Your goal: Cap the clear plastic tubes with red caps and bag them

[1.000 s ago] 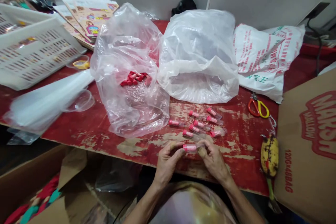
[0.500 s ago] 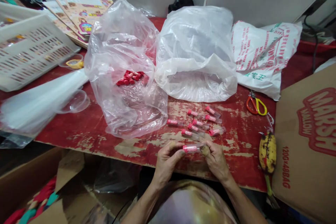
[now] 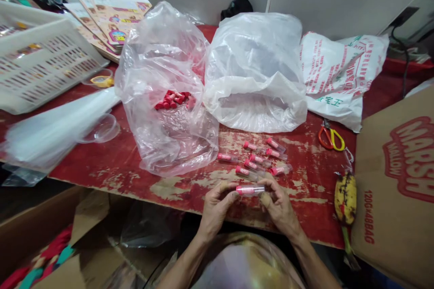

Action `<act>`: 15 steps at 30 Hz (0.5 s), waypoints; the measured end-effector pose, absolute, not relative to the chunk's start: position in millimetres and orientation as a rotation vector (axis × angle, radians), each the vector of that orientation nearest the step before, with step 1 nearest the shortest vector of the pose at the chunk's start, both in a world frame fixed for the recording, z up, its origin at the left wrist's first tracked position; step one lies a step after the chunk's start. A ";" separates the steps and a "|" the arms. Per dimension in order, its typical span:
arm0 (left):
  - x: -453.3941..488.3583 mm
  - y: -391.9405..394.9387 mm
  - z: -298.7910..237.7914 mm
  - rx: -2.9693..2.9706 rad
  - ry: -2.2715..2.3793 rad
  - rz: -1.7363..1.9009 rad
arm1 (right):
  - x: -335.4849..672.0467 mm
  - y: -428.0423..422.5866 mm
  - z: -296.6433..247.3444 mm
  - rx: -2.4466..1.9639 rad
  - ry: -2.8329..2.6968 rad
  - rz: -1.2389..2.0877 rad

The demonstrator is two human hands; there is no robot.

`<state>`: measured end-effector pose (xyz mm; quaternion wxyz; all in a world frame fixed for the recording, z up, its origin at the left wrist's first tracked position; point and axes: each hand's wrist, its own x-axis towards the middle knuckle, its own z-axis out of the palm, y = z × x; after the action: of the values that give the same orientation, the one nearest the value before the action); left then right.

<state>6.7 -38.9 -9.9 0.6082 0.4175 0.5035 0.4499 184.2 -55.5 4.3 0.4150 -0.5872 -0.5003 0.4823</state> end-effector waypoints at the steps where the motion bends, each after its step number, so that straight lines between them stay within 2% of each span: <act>1: 7.9 -39.9 -10.4 0.975 1.152 1.037 | 183.1 -56.0 3.7 -1.476 -1.231 1.192; 8: 23.3 -47.0 -12.1 1.270 1.130 0.989 | 187.2 -62.9 -2.1 -1.464 -1.063 1.132; 12: 21.8 -37.8 -14.3 1.865 1.246 1.186 | 222.9 -66.3 -4.6 -1.522 -0.963 0.874; 15: 25.4 -24.1 -17.5 2.325 1.293 1.112 | 249.4 -68.9 -6.6 -1.573 -0.891 0.771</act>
<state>25.4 -24.1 -17.5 0.1286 0.7996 0.4446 0.3826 249.4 -68.9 -6.6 0.5547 -0.6659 -0.3773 0.3263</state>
